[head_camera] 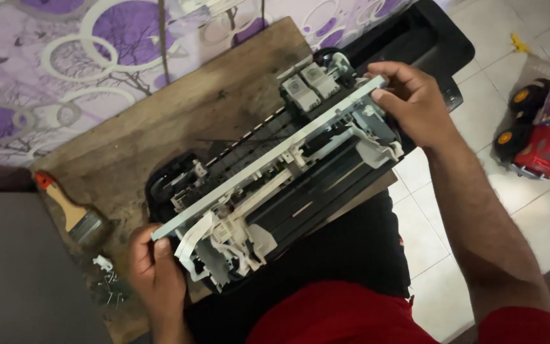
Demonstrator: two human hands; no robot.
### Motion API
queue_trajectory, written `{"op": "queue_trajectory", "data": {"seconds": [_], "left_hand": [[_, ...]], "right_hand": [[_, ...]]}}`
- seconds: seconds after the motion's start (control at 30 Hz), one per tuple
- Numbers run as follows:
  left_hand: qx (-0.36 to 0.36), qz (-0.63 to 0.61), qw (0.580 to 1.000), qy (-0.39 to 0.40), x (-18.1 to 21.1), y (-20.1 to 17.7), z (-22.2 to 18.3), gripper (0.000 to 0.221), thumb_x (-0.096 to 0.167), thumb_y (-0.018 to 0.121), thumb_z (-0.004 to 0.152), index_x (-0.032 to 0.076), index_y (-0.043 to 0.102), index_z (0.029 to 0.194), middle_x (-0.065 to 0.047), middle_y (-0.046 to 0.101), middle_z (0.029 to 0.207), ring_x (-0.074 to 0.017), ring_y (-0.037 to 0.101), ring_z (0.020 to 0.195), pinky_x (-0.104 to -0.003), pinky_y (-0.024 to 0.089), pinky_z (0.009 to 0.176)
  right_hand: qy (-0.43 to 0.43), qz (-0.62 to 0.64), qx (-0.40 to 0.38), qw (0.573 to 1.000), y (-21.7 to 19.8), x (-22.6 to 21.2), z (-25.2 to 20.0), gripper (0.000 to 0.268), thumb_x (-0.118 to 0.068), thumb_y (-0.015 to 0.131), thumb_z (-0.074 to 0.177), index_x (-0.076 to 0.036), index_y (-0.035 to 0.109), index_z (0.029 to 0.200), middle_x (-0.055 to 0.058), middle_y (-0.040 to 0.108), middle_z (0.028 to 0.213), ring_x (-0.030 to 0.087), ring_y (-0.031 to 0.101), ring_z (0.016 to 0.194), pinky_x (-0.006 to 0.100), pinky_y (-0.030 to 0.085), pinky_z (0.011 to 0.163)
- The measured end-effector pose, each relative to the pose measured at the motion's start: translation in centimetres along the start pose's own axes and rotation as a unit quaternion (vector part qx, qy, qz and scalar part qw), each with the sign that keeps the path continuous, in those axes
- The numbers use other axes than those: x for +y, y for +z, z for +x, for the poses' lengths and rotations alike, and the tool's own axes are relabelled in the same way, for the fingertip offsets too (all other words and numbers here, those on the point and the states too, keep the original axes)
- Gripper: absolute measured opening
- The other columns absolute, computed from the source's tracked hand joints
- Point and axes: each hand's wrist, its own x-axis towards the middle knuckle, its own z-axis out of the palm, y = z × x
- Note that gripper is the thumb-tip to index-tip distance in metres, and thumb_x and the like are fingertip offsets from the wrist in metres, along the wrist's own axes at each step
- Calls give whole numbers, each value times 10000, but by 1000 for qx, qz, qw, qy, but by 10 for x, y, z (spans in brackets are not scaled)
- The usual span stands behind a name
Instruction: Disassembling an inkjet printer to access internal components using a screwdriver and manual prying.
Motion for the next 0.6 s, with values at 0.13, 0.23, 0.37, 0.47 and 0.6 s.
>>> {"op": "queue_trajectory", "data": {"seconds": [0.13,0.23,0.37,0.47,0.6], "left_hand": [[3,49,999,-16,-3,-3,-2,277,264,534,1084,10,630,1141,-68,626,1031,-189,584,989,-334,455,905],[13,63,997,-43,-8,-3,-5,286,267,548,1087,7,647,1154,-78,653,1023,-199,605,979,-341,474,873],[25,96,993,-59,-21,-8,-11,336,332,539,1099,29,639,1204,-62,640,1051,-174,589,1026,-322,460,934],[62,74,990,-99,-35,-6,-14,241,162,556,1008,44,649,1196,-64,645,1074,-179,585,1050,-331,465,978],[83,32,983,-162,-12,7,-11,313,351,595,1076,69,644,1202,-48,612,878,-88,479,663,-263,361,585]], "right_hand": [[-52,65,-15,996,-4,4,-3,411,-133,632,1016,-59,546,1411,100,641,1324,152,622,1154,288,536,988],[-62,11,22,998,-7,-13,-16,410,-117,653,1014,-70,502,1392,114,620,1310,202,620,1183,330,542,971],[-114,-123,112,979,-13,-28,-39,373,-52,773,1000,-52,554,1302,89,595,1184,187,578,990,308,496,771],[-34,-156,76,984,-23,-11,-32,251,-218,758,983,-93,687,1188,46,705,1114,154,630,886,316,495,763],[-25,-139,49,989,-24,-7,-21,322,-234,733,999,-38,666,1247,89,688,1109,194,633,936,321,496,780]]}}
